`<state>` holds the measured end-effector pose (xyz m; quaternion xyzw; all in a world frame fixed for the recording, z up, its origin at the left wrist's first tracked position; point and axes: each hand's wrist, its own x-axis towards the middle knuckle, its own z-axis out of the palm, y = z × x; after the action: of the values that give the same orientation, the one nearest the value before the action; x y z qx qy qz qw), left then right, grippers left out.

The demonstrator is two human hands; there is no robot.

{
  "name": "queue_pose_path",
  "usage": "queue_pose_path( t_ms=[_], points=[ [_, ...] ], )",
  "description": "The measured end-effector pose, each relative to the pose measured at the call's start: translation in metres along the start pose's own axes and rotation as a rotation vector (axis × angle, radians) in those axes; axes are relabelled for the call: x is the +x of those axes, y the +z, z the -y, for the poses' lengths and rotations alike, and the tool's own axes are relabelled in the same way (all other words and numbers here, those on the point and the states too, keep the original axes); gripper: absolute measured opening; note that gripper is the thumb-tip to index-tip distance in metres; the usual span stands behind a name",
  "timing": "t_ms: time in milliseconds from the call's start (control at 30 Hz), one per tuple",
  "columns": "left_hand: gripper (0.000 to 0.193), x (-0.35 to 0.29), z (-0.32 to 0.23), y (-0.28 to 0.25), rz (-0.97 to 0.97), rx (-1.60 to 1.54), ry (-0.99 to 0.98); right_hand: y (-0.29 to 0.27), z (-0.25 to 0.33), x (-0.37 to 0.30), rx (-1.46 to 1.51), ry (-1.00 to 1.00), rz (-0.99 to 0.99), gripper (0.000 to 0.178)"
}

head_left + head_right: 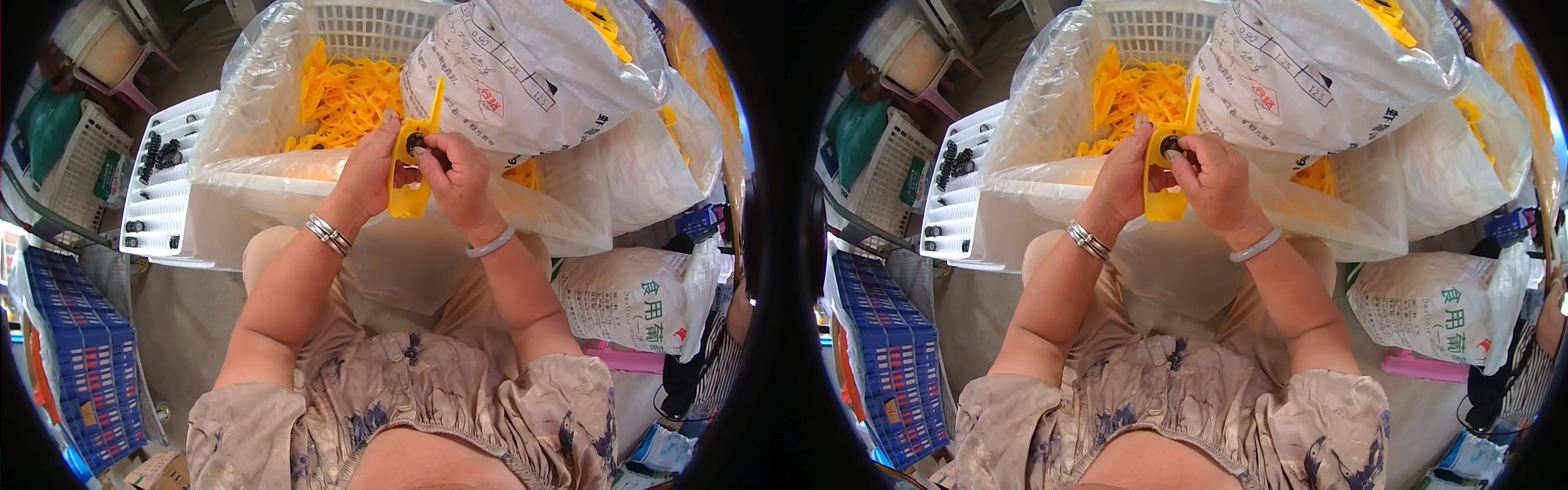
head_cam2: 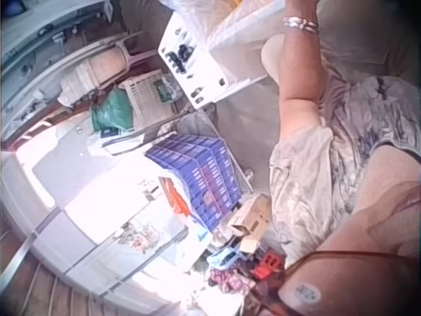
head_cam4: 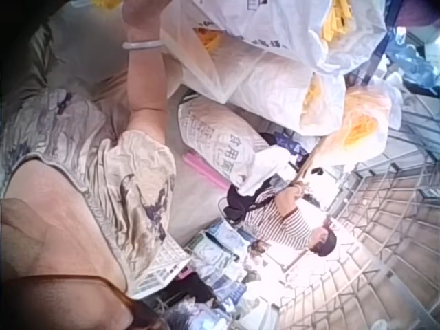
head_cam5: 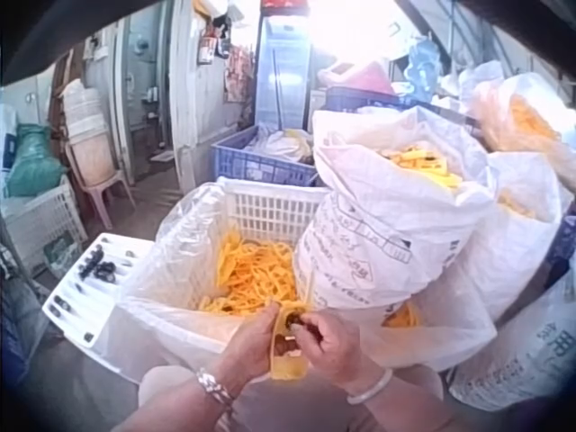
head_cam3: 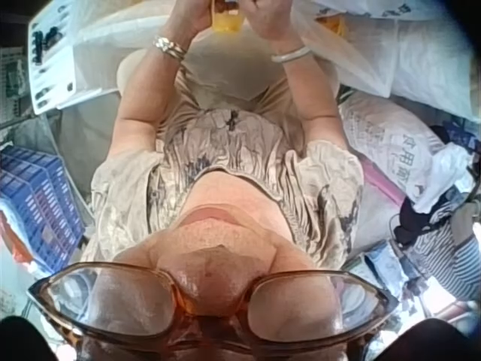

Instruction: Assembling small black components into yellow plastic housings at a factory workstation.

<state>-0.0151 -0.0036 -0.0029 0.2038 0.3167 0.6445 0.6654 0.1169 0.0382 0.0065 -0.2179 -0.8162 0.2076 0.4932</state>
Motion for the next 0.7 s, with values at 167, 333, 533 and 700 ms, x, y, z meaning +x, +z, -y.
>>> queue_pose_path(
  t_ms=[167, 333, 533, 700],
  points=[
    [0.025, -0.004, -0.003, 0.005, 0.051, 0.033, 0.041, -0.001, 0.002, 0.001, 0.017, 0.039, -0.009, 0.013],
    [0.014, -0.010, -0.002, 0.014, 0.006, 0.220, 0.214, -0.002, 0.001, 0.000, 0.007, 0.075, -0.005, 0.014],
    [0.013, -0.010, 0.001, 0.011, 0.015, 0.433, 0.348, 0.000, 0.002, 0.000, -0.025, 0.034, -0.005, 0.016],
    [0.013, -0.010, 0.002, 0.014, 0.017, 0.477, 0.396, -0.003, 0.001, 0.001, -0.042, 0.003, -0.023, 0.015]
  ],
)
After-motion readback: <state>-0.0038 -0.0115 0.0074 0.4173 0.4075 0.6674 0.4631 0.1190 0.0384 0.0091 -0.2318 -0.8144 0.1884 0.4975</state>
